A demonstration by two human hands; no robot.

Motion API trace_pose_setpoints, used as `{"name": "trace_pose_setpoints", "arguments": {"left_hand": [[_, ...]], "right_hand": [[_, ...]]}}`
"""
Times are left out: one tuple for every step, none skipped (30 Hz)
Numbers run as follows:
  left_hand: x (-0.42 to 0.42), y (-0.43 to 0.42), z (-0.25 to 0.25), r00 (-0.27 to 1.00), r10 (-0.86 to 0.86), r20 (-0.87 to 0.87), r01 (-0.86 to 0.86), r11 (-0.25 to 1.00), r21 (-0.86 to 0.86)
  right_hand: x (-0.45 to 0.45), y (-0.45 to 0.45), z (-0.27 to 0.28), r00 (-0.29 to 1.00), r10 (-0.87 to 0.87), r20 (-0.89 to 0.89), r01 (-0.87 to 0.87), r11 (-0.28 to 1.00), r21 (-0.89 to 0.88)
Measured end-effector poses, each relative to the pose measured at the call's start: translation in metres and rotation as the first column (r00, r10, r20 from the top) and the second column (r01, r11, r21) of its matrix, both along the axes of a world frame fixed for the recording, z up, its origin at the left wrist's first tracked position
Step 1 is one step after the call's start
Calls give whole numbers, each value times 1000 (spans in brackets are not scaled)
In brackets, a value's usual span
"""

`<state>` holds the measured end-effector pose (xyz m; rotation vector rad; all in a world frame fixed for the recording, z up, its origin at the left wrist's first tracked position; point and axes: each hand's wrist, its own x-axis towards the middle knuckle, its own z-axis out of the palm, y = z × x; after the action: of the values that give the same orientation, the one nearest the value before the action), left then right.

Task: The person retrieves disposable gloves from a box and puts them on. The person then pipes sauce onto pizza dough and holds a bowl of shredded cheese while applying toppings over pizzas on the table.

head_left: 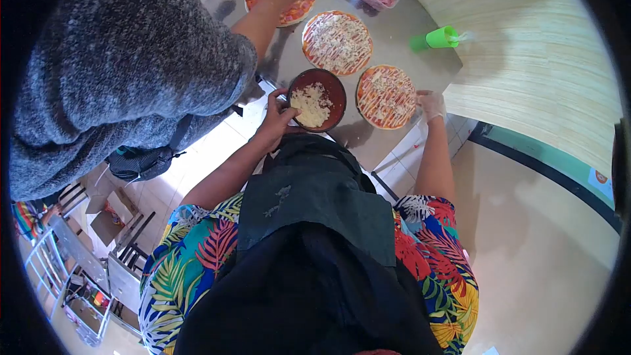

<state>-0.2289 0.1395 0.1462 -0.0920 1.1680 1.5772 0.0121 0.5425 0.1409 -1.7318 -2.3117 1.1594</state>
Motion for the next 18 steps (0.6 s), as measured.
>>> {"name": "trace_pose_setpoints", "arguments": {"left_hand": [[0,0,0,1000,14,-3,-14,1000,4],[0,0,1,1000,15,-3,-14,1000,7],[0,0,1,1000,-8,-12,8,1000,0],[1,0,3,999,-32,-21,32,999,-7],[1,1,2,999,-35,-19,35,999,-7],[2,3,2,999,-40,-21,40,999,-8],[2,5,1,999,-45,-22,45,999,-9],[3,7,1,998,-50,-22,50,999,-8],[4,9,1,999,-46,-3,46,999,4],[4,11,2,999,-42,15,42,999,16],[4,12,6,999,-45,15,45,999,15],[5,14,11,999,-47,12,47,999,14],[5,14,14,999,-48,9,47,999,12],[5,14,14,999,-46,11,45,999,9],[5,14,13,999,-42,19,41,999,27],[6,14,13,999,-38,26,36,998,45],[6,13,13,999,-35,28,34,998,44],[5,12,13,999,-49,6,49,998,24]], "right_hand": [[7,-3,-3,998,-25,-50,23,999,-49],[9,-4,-8,1000,-12,-24,11,999,-36],[12,-5,-13,1000,1,3,-1,1000,-23],[14,-6,-18,998,24,57,-24,1000,-3],[8,-11,-16,998,21,59,-21,1000,-3],[1,-17,-16,996,35,78,-37,999,30],[-7,-23,-12,994,47,96,-53,997,63],[-14,-30,-2,994,42,96,-48,997,64],[-22,-37,13,994,56,95,-59,998,31],[-25,-41,20,993,70,93,-70,998,-3],[-19,-32,8,993,67,93,-67,998,-4],[-5,-12,-19,990,67,124,-73,996,48],[-4,-7,-23,986,67,155,-83,992,99],[2,-3,-25,985,69,157,-85,992,96],[8,0,-26,980,71,186,-99,985,145],[11,-2,-22,974,72,214,-114,975,192],[12,-5,-18,973,75,216,-117,975,190],[13,-8,-15,988,12,156,-28,995,96]]}}
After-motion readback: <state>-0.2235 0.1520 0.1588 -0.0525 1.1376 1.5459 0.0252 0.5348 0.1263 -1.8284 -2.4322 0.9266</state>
